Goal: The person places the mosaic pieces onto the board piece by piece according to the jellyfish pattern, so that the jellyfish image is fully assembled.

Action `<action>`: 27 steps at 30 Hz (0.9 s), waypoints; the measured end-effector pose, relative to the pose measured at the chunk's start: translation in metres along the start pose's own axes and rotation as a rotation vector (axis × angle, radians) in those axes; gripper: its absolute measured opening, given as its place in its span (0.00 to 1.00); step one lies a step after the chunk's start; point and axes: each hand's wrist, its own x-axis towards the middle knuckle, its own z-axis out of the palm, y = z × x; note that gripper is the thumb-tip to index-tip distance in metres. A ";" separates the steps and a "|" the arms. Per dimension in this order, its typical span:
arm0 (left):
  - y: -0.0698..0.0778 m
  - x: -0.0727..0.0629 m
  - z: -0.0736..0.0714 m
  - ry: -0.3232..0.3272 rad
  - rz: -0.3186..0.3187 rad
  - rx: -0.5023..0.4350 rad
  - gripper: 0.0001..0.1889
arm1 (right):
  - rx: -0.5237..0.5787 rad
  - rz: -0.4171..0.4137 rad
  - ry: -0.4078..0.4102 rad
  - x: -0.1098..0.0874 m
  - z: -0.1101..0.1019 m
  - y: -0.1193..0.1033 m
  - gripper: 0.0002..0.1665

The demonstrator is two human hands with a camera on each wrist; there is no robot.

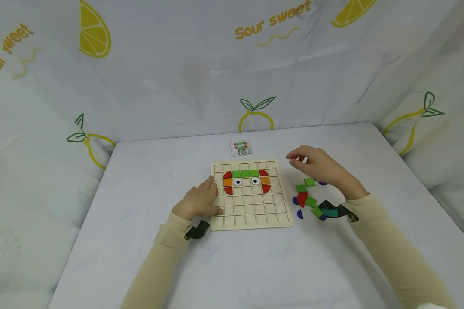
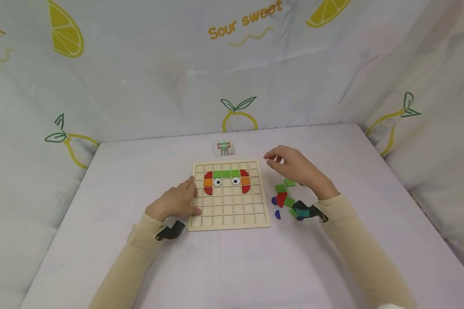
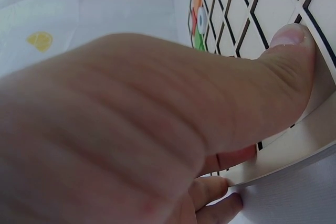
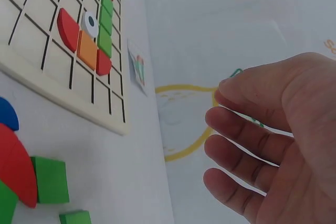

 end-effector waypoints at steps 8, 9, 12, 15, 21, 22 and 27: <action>0.000 0.001 0.001 -0.002 0.001 0.006 0.26 | -0.019 0.053 -0.014 -0.010 -0.004 0.024 0.19; 0.000 0.001 0.001 -0.002 0.001 0.005 0.26 | -0.026 0.054 -0.016 -0.011 -0.003 0.027 0.19; 0.000 0.001 0.002 0.000 0.001 -0.001 0.26 | -0.045 0.059 -0.024 -0.014 -0.001 0.034 0.18; 0.000 0.001 0.002 0.001 -0.002 -0.005 0.26 | -0.070 0.067 -0.032 -0.015 0.002 0.042 0.17; -0.001 0.001 0.002 0.003 -0.004 -0.001 0.26 | -0.108 0.084 -0.049 -0.014 0.008 0.053 0.16; -0.001 0.001 0.002 0.003 -0.005 -0.001 0.26 | -0.122 0.089 -0.053 -0.014 0.009 0.054 0.16; -0.001 0.001 0.001 0.003 -0.001 0.005 0.26 | -0.177 0.113 -0.094 -0.015 0.013 0.062 0.18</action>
